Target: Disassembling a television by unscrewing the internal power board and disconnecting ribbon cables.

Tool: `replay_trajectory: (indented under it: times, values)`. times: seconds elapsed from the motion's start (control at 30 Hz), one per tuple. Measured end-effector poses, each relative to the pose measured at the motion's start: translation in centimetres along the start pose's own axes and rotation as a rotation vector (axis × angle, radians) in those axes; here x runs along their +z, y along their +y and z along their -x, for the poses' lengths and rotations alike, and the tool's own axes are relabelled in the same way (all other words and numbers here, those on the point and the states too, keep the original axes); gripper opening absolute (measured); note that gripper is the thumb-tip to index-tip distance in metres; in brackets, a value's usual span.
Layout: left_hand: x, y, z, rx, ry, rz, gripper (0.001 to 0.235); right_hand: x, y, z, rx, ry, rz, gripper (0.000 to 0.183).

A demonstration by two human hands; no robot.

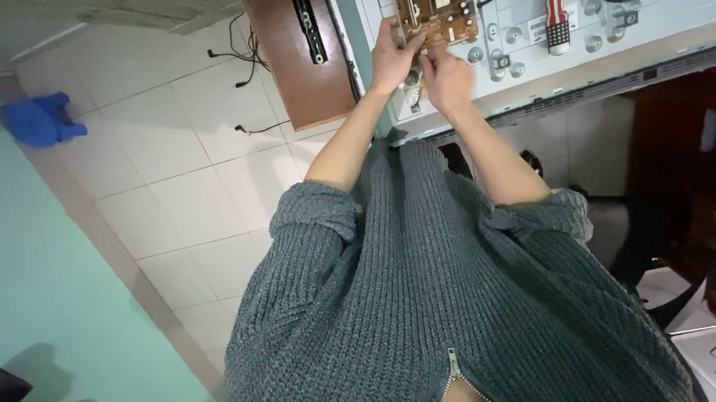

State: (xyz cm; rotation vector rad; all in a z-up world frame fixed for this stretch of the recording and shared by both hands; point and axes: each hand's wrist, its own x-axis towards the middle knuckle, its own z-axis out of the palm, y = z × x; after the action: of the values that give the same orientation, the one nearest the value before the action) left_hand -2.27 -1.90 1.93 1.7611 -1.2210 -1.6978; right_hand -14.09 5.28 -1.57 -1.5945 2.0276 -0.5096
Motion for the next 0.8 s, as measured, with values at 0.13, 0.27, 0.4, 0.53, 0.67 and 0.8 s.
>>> replay_trajectory:
  times: [0.13, 0.27, 0.4, 0.53, 0.67, 0.8]
  values:
    - [-0.1, 0.7, 0.5, -0.04, 0.007, 0.025, 0.043, 0.0, 0.7, -0.1, -0.069, 0.02, -0.028, 0.026]
    - [0.1, 0.2, 0.4, -0.03, 0.026, 0.063, 0.043, 0.3, 0.8, 0.1, -0.086, 0.046, -0.136, 0.024]
    - [0.2, 0.2, 0.4, -0.029, 0.046, 0.025, 0.047, 1.4, 0.8, 0.2, 0.004, 0.094, -0.154, 0.027]
    - [0.5, -1.0, -0.6, -0.022, 0.071, -0.018, 0.052, 1.2, 1.0, 0.1, 0.0, 0.105, -0.196, 0.029]
    - [0.2, 0.8, 0.5, -0.063, 0.036, 0.022, 0.05, 0.1, 0.4, 0.0, 0.009, 0.045, -0.464, 0.023]
    - [0.0, 0.9, 0.5, -0.071, 0.019, -0.008, 0.048, -2.4, -3.4, -0.3, 0.549, -0.115, -0.807, 0.021]
